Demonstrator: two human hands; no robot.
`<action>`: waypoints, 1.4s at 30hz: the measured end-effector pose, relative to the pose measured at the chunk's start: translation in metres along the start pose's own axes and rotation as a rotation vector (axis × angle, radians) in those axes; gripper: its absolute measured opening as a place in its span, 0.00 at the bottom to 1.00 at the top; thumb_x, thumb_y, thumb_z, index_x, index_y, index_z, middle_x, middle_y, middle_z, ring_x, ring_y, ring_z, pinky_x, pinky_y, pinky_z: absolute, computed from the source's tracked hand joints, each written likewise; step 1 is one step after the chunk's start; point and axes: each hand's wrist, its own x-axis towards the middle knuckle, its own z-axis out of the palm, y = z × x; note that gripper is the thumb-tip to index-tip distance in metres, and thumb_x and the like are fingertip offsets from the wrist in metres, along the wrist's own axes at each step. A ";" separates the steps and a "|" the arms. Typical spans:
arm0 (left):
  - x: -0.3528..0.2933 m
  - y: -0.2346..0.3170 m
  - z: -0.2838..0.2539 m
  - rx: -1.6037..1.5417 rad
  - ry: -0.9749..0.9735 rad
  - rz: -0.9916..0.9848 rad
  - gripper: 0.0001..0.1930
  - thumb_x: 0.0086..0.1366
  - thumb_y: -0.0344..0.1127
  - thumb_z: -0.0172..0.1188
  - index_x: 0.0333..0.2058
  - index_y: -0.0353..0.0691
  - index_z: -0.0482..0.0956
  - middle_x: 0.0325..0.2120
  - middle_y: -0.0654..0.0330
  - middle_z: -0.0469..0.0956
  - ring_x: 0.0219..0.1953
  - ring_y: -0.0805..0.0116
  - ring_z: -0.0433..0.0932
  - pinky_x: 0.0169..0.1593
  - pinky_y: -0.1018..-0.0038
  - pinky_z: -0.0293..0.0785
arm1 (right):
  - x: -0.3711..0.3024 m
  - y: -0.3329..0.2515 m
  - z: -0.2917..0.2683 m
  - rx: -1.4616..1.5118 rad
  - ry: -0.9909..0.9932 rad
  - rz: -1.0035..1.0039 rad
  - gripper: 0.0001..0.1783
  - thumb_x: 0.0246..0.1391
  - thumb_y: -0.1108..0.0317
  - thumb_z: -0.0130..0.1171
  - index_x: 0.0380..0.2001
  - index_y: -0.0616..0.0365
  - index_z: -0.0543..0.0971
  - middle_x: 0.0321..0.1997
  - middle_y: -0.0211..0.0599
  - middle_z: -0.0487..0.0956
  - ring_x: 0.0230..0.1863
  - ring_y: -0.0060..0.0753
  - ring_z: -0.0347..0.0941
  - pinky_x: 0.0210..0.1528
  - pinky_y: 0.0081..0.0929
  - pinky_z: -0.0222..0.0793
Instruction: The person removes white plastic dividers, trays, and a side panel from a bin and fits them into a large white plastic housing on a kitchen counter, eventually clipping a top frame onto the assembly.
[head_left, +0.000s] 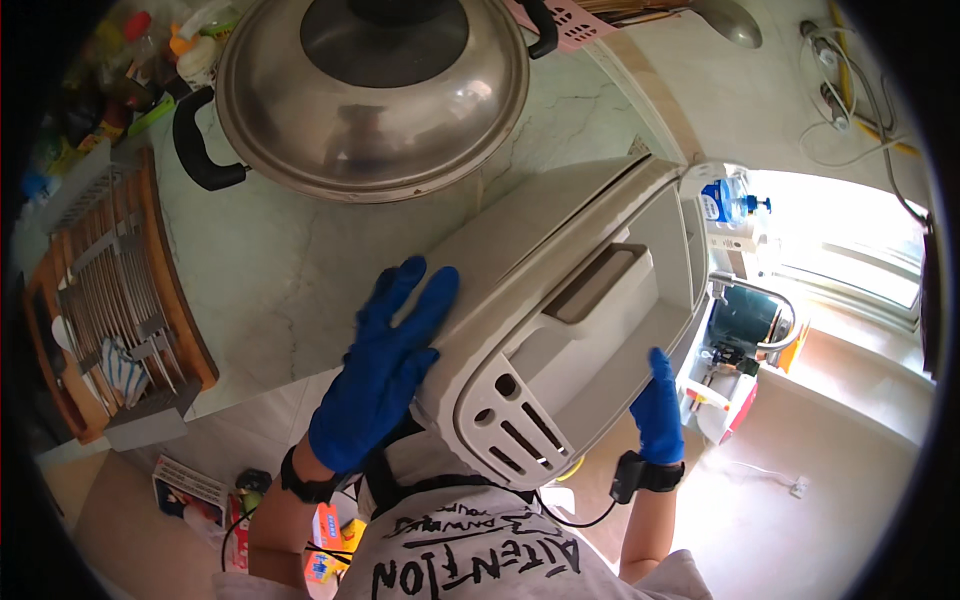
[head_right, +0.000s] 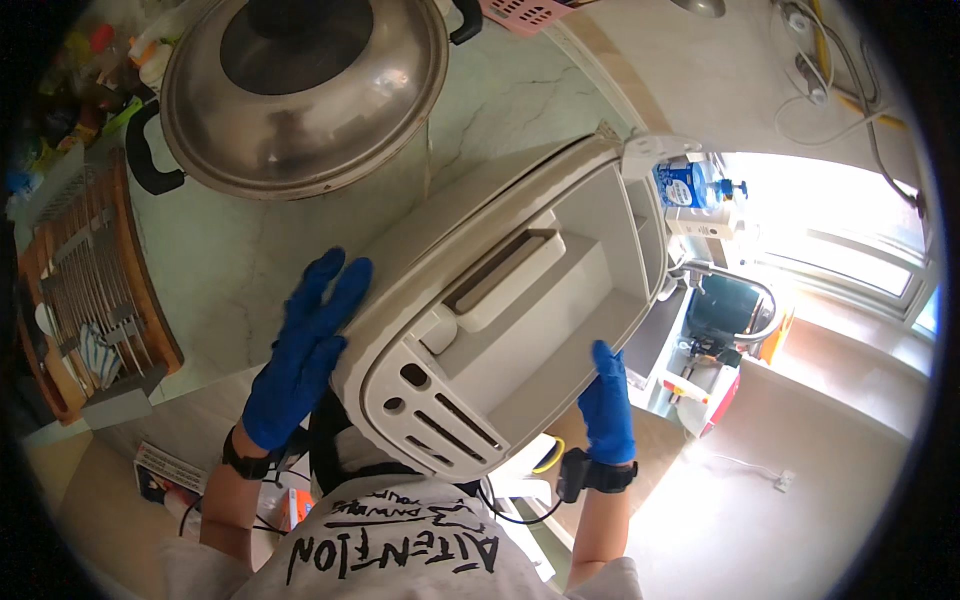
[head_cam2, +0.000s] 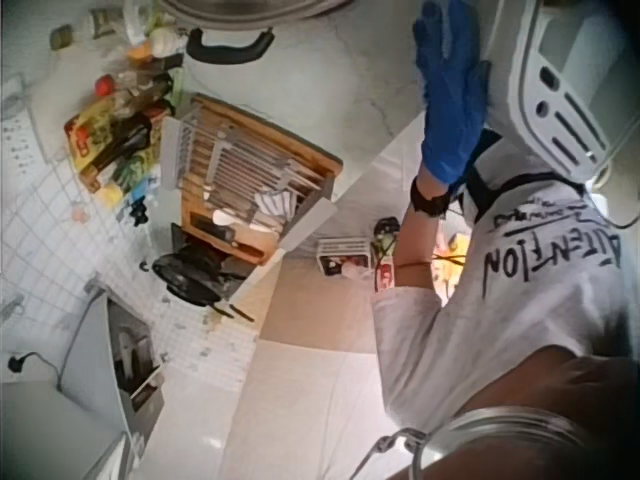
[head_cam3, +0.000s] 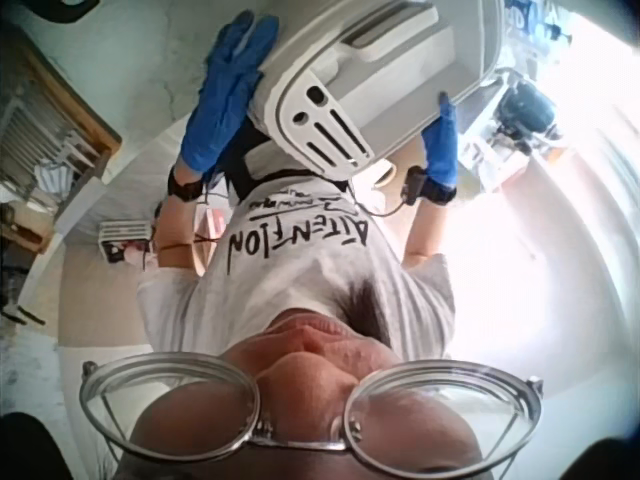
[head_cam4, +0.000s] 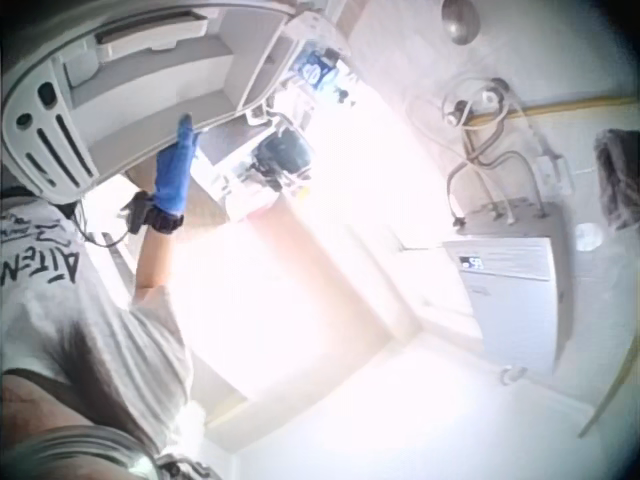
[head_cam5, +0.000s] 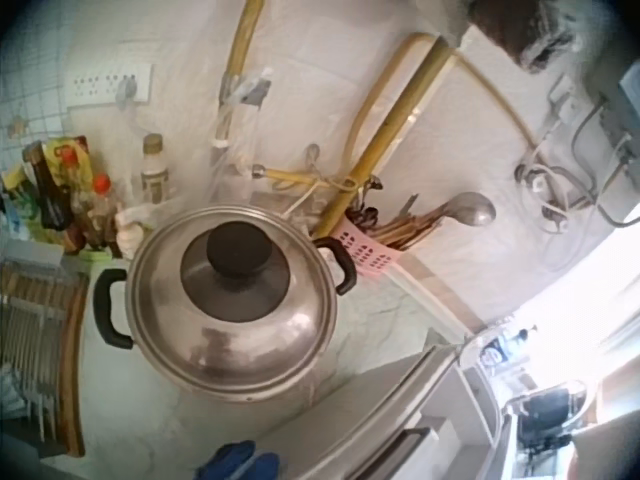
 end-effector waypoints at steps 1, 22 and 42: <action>-0.001 -0.003 -0.001 -0.231 -0.129 -0.051 0.25 0.60 0.29 0.47 0.57 0.41 0.56 0.56 0.57 0.56 0.59 0.59 0.52 0.59 0.69 0.49 | -0.004 0.004 0.010 -0.166 0.067 -0.080 0.23 0.47 0.73 0.54 0.49 0.58 0.64 0.47 0.34 0.69 0.46 0.29 0.67 0.46 0.23 0.65; -0.068 -0.004 0.152 -0.089 -0.601 0.347 0.34 0.58 0.36 0.52 0.60 0.43 0.45 0.61 0.51 0.42 0.63 0.51 0.40 0.60 0.58 0.46 | 0.113 -0.126 -0.009 -0.964 -0.579 -0.340 0.37 0.38 0.78 0.57 0.56 0.59 0.59 0.48 0.32 0.69 0.48 0.24 0.64 0.51 0.22 0.59; -0.062 0.027 0.248 0.451 0.285 0.255 0.19 0.54 0.39 0.55 0.46 0.49 0.69 0.45 0.57 0.67 0.50 0.57 0.63 0.58 0.55 0.49 | 0.139 -0.143 0.163 -1.713 -1.344 -0.850 0.41 0.39 0.68 0.60 0.59 0.54 0.55 0.52 0.41 0.67 0.51 0.30 0.63 0.52 0.25 0.59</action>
